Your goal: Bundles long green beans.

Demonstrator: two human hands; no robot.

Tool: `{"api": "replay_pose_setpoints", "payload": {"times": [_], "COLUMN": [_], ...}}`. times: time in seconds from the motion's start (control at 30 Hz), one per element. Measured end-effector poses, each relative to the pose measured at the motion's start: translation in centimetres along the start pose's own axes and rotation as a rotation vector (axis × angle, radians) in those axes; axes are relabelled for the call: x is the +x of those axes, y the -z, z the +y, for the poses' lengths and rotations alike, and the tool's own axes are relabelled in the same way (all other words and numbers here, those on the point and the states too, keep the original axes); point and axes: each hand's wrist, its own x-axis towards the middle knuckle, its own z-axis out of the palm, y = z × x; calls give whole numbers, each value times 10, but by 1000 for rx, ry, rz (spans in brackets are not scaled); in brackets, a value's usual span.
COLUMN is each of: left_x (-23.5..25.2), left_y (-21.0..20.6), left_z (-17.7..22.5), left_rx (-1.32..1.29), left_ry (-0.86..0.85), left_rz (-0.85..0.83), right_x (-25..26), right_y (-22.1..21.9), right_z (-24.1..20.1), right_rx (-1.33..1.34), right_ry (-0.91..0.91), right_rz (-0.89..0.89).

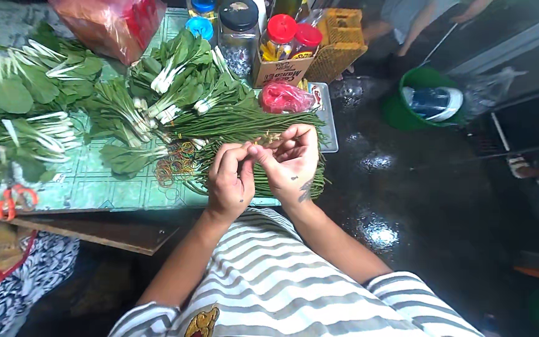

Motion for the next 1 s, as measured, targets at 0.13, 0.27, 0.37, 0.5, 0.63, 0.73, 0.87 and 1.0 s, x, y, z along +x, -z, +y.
{"api": "replay_pose_setpoints", "payload": {"times": [0.13, 0.27, 0.37, 0.5, 0.63, 0.73, 0.87, 1.0], "left_x": [-1, 1, 18, 73, 103, 87, 61, 40], "left_y": [1, 11, 18, 55, 126, 123, 65, 39], "left_z": [-3, 2, 10, 11, -37, -90, -164, -219], "left_rx": [-203, -613, -970, -1116, -1038, -1002, -799, -430], "left_ry": [108, 392, 575, 528, 457, 620, 1050, 1438], "left_rz": [-51, -199, -192, -10, 421, 643, 722, 463], "right_x": [4, 22, 13, -37, 2, 60, 148, 192], "right_y": [9, 34, 37, 42, 109, 146, 155, 164], "right_z": [6, 5, 19, 68, 63, 49, 73, 165], "right_rx": [38, 305, 247, -50, -243, -598, -1008, -1331], "right_ry": [4, -138, -159, -457, -493, -295, -41, -232], "right_rz": [-155, -450, -664, -1063, -1030, -879, -773, -792]}}
